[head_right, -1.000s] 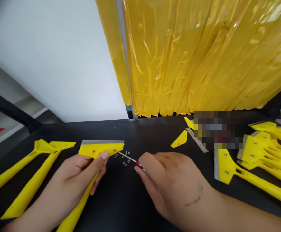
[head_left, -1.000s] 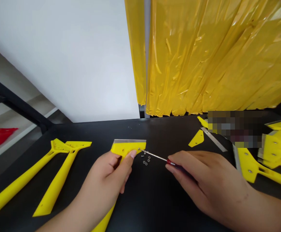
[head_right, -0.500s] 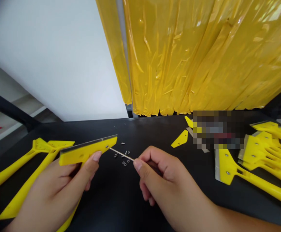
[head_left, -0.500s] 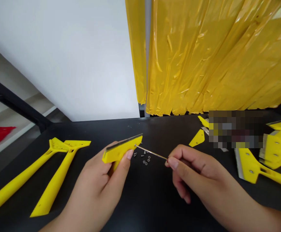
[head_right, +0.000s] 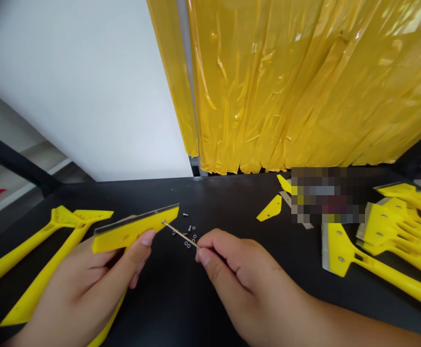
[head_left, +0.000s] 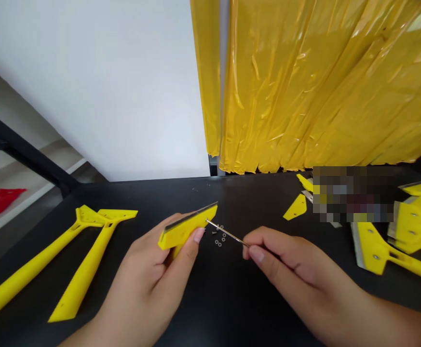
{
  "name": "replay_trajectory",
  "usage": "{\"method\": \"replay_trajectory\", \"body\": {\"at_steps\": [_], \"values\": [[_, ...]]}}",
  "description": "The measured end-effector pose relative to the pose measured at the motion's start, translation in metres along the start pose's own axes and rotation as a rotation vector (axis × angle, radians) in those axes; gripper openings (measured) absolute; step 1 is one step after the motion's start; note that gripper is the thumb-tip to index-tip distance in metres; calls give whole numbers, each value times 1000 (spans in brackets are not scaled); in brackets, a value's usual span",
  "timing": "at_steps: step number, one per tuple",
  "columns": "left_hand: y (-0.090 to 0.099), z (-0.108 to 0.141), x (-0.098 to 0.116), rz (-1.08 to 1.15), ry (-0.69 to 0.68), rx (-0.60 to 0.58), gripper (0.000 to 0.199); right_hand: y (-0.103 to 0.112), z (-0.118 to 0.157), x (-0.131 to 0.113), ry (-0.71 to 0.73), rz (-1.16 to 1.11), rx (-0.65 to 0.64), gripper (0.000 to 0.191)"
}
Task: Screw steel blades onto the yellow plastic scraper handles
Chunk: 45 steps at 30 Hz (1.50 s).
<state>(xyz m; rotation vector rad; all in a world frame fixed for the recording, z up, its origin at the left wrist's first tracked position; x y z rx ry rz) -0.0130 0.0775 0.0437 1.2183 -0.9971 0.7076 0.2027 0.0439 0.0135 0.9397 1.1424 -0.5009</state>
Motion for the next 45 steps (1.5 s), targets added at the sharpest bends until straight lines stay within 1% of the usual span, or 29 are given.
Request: {"method": "replay_trajectory", "body": {"at_steps": [2,4,6,9,11,12,14,16,18,21,23,26,29,32,36,41,43,45], "values": [[-4,1,8,-178,-100,-36,48,-3,0,4,-57,-194,-8,35],[-6,2,10,-301,-143,-32,51,-4,0,5,-87,-259,-25,35],[-5,1,7,-348,-115,-12,56,-4,-1,4,-82,-167,-42,32],[1,-4,0,-339,-11,31,59,1,-3,1,-30,88,-16,22],[6,-9,-7,-236,64,46,57,6,-5,0,6,212,42,14],[7,-12,-11,-146,93,38,54,8,-6,0,20,259,73,14],[5,-17,-19,75,123,-2,45,14,-10,1,35,335,115,15],[0,-21,-24,273,130,-45,37,17,-17,3,40,414,111,13],[-4,-23,-26,401,129,-57,32,19,-24,6,48,540,94,20],[-8,-22,-26,517,130,-35,29,19,-35,9,68,729,84,41],[-10,-22,-26,567,135,-36,28,15,-42,10,94,780,63,52],[-13,-21,-27,620,152,-61,27,9,-55,9,125,813,14,55],[-12,-21,-28,646,157,-74,27,5,-67,7,129,838,4,51],[-11,-22,-30,659,147,-74,27,3,-73,5,125,848,31,46],[-10,-22,-31,685,120,-69,24,4,-69,6,103,859,67,38],[-13,-19,-27,743,115,-42,22,4,-61,10,91,884,25,28],[-15,-17,-26,768,124,-57,20,5,-61,14,85,875,13,23],[-18,-16,-25,770,137,-109,21,10,-61,19,65,837,30,21]]}}
Point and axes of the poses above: each hand's wrist, its own z-axis away from the middle knuckle, its own y-axis out of the back of the hand, x = y × z, the point moved 6 cm from there along -z, towards the middle knuckle, and after that the axes turned 13 degrees about -x, right-handed, at the moved point
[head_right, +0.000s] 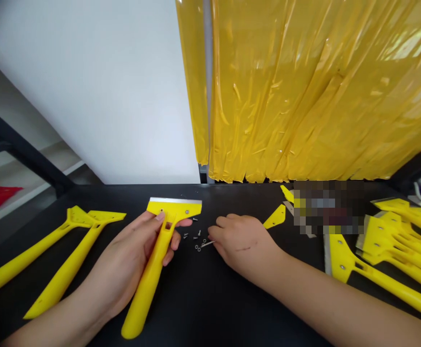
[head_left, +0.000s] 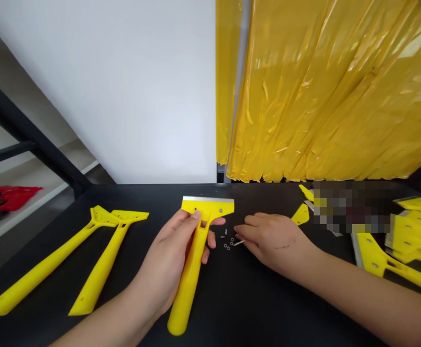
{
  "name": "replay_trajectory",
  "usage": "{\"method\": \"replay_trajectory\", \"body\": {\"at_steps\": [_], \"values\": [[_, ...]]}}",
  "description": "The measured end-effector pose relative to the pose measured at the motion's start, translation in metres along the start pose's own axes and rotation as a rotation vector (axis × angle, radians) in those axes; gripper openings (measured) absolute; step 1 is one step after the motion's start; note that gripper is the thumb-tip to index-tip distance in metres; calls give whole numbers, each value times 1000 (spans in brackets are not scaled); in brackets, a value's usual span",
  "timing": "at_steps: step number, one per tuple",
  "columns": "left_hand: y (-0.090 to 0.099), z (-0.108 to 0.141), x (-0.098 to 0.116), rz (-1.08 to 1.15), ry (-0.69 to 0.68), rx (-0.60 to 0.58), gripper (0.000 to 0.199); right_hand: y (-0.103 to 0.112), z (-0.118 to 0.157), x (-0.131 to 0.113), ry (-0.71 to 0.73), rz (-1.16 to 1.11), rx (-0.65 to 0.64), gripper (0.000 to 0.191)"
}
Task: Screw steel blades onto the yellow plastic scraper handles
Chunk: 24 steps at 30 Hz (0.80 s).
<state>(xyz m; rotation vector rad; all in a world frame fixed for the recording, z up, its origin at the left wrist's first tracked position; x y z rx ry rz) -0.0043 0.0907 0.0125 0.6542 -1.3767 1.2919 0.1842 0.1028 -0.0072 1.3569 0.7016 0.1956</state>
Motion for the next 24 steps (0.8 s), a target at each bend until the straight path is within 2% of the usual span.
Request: {"method": "replay_trajectory", "body": {"at_steps": [4,7,12,15,19,24], "values": [[-4,3,-2,-64,70,-77,29,4,-2,21,-102,-186,60,16],[-11,9,-2,-114,130,-128,33,11,-1,30,-173,-441,69,11],[-31,21,-14,-188,281,-314,38,6,9,14,-199,-1016,-117,34],[-36,22,-21,-192,320,-360,37,-1,16,1,-191,-1268,-207,36],[-37,17,-19,-216,291,-371,34,-4,19,-4,-165,-1460,-218,39],[-34,12,-13,-186,180,-331,22,-2,16,-3,-126,-1549,-208,40]]}}
Point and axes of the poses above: each hand's wrist, its own z-axis away from the middle knuckle, its own y-axis out of the back of the hand, x = y × z, the point moved 6 cm from there along -z, towards the middle knuckle, and after that the axes turned 13 degrees about -x, right-handed, at the moved point
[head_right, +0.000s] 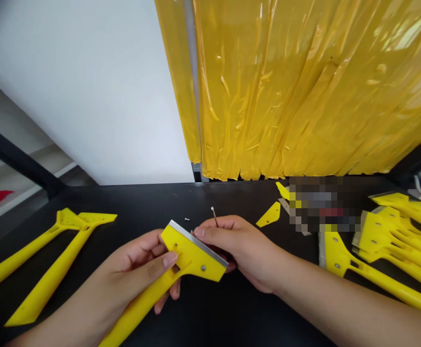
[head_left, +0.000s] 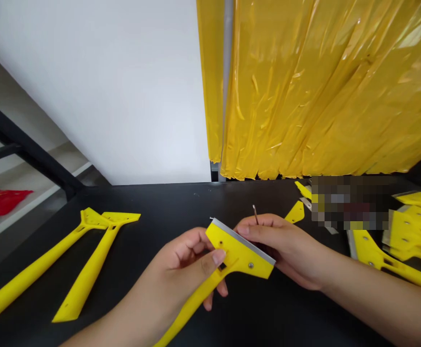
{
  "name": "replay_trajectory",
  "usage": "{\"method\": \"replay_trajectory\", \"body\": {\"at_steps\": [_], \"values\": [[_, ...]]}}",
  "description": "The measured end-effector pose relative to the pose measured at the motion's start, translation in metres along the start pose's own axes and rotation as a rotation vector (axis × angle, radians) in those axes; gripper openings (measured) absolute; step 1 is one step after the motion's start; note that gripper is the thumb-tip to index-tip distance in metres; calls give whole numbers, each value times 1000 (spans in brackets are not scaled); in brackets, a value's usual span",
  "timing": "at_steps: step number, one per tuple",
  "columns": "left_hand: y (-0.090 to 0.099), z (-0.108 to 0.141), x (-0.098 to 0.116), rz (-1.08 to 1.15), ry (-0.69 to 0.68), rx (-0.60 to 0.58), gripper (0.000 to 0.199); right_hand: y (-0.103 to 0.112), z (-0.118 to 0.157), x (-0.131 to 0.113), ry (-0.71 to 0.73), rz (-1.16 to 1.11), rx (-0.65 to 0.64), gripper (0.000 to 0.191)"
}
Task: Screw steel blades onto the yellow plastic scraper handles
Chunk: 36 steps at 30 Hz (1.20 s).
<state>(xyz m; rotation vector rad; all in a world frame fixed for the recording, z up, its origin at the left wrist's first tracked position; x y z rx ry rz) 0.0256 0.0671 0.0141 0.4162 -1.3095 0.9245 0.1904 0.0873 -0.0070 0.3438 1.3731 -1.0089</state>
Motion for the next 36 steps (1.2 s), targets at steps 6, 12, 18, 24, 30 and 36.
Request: {"method": "replay_trajectory", "body": {"at_steps": [6,12,18,24,30,36], "values": [[1,-2,-4,45,-39,-13,32,-6,0,2,16,-48,-71,39],[-1,0,-2,52,-35,24,27,-5,0,4,42,-46,-89,36],[17,3,3,103,-65,201,21,6,-4,-9,174,80,-10,35],[40,2,5,75,-142,364,20,32,-15,-10,326,479,139,25],[43,3,7,49,-171,428,19,33,-8,-8,246,864,296,32],[48,4,12,84,-258,496,17,41,0,-17,240,975,456,24]]}}
Point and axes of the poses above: each hand's wrist, its own z-axis away from the middle knuckle, its own y-axis out of the back of the hand, x = y × z, the point moved 6 cm from there along -z, towards the middle knuckle, and after that the axes turned 13 degrees about -x, right-handed, at the moved point
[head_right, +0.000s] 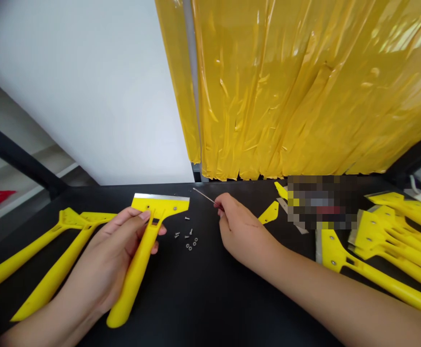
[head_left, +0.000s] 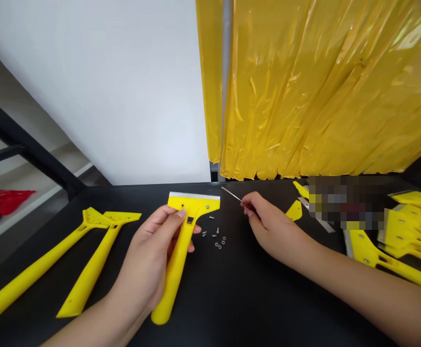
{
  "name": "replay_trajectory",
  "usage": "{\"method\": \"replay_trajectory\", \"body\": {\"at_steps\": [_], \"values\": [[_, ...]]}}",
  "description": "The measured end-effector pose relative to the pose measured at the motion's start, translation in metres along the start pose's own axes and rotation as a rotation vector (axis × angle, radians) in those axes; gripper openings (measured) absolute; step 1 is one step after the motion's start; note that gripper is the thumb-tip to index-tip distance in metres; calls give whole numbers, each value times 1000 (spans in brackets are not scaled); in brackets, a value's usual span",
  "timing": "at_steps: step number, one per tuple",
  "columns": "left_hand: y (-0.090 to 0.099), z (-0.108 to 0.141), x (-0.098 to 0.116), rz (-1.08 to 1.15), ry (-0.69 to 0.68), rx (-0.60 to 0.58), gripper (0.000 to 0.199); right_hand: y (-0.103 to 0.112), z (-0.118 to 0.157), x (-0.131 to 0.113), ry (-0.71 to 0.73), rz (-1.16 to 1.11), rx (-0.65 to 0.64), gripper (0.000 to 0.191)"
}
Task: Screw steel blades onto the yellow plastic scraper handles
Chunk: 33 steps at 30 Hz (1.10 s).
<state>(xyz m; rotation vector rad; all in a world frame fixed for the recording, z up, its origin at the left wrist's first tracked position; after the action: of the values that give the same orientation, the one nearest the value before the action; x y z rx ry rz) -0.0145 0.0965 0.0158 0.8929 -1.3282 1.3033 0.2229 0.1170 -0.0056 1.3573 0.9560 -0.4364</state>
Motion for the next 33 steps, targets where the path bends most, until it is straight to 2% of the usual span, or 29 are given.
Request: {"method": "replay_trajectory", "body": {"at_steps": [5,10,13,20,33], "values": [[5,1,5,39,-72,78,16,-1,-6,3,53,-82,6,30],[5,1,3,25,-60,43,17,4,-1,-3,99,-226,98,21],[4,0,2,3,-58,25,16,4,1,-7,132,-260,103,20],[0,2,3,-44,-35,9,18,-6,1,-16,218,-171,15,13],[-2,-1,1,-42,-21,3,20,-9,3,-19,288,-40,-7,15]]}}
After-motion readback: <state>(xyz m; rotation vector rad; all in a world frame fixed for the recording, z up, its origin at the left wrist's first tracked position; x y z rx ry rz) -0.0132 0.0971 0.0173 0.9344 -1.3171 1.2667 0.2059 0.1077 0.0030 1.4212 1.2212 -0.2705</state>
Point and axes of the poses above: each hand's wrist, its own z-axis away from the middle knuckle, its own y-axis out of the back of the hand, x = y × z, the point moved 6 cm from there along -z, towards the middle knuckle, and after that the axes turned 13 degrees about -x, right-handed, at the moved point
